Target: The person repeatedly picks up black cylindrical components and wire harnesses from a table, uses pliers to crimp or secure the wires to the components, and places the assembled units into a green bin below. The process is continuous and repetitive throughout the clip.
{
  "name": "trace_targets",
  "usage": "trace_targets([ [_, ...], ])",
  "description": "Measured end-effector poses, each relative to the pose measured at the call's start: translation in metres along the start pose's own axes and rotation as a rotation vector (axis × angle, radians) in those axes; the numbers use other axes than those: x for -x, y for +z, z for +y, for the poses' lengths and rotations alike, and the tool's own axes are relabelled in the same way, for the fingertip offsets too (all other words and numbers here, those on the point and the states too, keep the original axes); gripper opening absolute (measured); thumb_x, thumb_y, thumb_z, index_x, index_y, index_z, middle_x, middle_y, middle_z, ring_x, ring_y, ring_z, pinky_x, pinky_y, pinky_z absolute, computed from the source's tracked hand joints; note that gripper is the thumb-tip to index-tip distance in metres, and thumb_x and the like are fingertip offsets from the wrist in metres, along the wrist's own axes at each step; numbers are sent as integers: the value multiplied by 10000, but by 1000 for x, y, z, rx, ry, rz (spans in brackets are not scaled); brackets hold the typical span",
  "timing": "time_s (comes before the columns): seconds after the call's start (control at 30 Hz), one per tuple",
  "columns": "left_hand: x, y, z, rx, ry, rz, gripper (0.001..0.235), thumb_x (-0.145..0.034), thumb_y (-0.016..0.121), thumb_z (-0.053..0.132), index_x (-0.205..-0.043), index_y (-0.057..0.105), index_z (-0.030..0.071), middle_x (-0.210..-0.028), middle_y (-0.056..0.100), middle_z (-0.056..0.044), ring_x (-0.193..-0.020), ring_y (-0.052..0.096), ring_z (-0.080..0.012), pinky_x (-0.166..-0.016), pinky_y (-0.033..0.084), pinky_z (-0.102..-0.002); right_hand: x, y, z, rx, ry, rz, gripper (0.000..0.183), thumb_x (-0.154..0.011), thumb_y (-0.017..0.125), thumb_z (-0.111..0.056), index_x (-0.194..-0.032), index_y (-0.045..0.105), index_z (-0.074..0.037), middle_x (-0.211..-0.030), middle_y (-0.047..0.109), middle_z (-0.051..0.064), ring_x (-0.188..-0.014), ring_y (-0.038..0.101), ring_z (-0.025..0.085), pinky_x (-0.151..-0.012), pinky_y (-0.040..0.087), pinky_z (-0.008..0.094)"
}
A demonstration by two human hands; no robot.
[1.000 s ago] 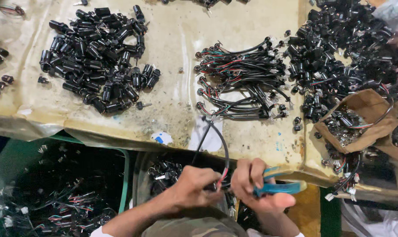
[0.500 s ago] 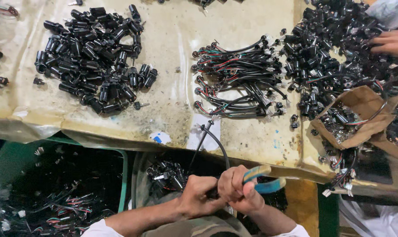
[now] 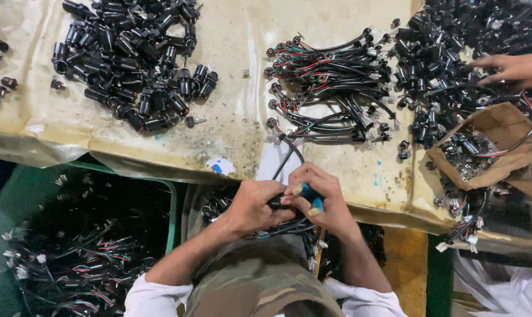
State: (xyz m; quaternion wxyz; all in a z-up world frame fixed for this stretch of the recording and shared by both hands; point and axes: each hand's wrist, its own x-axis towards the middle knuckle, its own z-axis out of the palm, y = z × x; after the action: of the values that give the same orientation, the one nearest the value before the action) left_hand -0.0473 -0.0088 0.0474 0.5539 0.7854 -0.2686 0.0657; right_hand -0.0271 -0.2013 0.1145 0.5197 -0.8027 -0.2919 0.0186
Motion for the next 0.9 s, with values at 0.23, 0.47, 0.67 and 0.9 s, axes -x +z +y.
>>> trace_targets([
  [0.23,3,4,-7,-16,84,77,333,-758,850,180,-1027,700,55,-876,715,-118,-729,717,-297,-632,570,-370,14,24,9,-41,128,195,157,-869,797,-21,-890,642,-31,-872,652,55,-794,626,152,-730,501,280],
  [0.47,6,4,-10,-149,115,108,290,-750,859,200,-950,687,79,-805,695,-108,-677,690,-309,-597,544,-398,23,30,22,-94,233,187,127,-889,761,-14,-911,636,-16,-875,672,48,-799,653,131,-731,517,277],
  [0.67,5,4,-3,-73,22,74,272,-733,814,179,-970,732,71,-801,701,-102,-679,701,-295,-595,550,-378,30,20,27,-376,-63,303,251,-953,814,-141,-1024,592,-47,-981,618,81,-865,558,187,-817,467,297],
  [0.9,15,-40,20,484,71,-159,173,-800,723,128,-943,725,32,-838,717,-109,-726,713,-259,-656,540,-350,23,-20,38,-728,-13,187,362,-908,808,-361,-927,588,-75,-856,613,49,-604,480,97,-521,422,209],
])
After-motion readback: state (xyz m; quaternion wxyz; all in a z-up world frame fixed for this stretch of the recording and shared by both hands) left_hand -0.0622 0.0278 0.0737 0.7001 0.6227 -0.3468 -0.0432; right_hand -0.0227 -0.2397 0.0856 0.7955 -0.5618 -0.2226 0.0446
